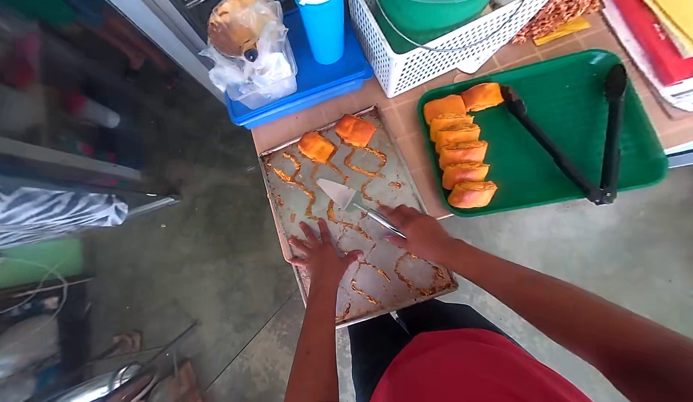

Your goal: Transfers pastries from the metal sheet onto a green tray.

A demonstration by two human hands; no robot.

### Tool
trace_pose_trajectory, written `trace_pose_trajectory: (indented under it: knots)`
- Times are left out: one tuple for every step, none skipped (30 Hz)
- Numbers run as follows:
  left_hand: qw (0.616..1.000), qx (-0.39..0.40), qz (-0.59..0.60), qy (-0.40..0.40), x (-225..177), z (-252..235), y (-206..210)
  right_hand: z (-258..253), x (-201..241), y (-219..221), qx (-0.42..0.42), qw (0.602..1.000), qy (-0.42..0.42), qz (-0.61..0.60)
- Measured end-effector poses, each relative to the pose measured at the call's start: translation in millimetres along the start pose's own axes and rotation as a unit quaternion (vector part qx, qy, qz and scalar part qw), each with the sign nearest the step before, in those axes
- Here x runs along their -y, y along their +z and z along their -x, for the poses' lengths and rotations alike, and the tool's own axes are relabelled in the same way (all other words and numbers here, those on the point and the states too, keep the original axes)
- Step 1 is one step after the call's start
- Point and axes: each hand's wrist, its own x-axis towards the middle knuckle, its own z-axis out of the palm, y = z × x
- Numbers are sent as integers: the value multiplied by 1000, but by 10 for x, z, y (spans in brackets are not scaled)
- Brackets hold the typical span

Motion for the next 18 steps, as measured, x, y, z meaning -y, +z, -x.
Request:
trace_pose_trajectory:
  knots:
    - [1000,2,6,-1,-3,-4,-2,-101,95,61,34,999,4,20]
    - [1000,5,9,-4,-6,-10,-2,-155,130,63,49,998,12,27]
    - [1000,7,10,-5,-8,-19,11,-169,132,13,54,998,22,21]
    - [1000,8,10,-4,-6,-28,34,-150,119,-72,52,998,28,10]
    - [1000,4,13,-3,-4,-35,58,-114,100,-179,48,998,34,6]
    - [1000,1,17,-2,-5,-42,70,-60,85,-299,40,998,36,9]
    - [1000,1,13,-3,-8,-46,72,7,73,-408,24,999,32,17]
    - [1000,3,11,-4,-12,-49,71,69,57,-494,-3,999,21,36]
    - [1000,5,11,-4,-12,-53,74,109,49,-562,-32,997,7,67]
    - [1000,5,11,-2,-13,-61,74,107,61,-618,-57,993,-6,102]
    - [1000,6,10,0,-14,-68,76,61,119,-670,-62,989,-6,132]
    - [1000,9,6,1,-12,-68,81,-18,211,-699,-53,987,2,153]
    - [1000,10,2,1,-9,-67,83,-130,312,-710,-40,984,8,171]
    - [1000,10,0,0,-6,-70,83,-249,408,-720,-28,983,14,183]
    - [1000,8,-3,-1,-6,-70,78,-339,482,-732,-23,982,16,186]
    - [1000,5,-5,-1,-5,-70,67,-373,525,-754,-23,983,14,183]
    - [1000,4,-6,0,-6,-67,62,-348,527,-782,-28,984,8,177]
    - [1000,4,-8,0,-6,-62,64,-274,492,-801,-36,985,1,171]
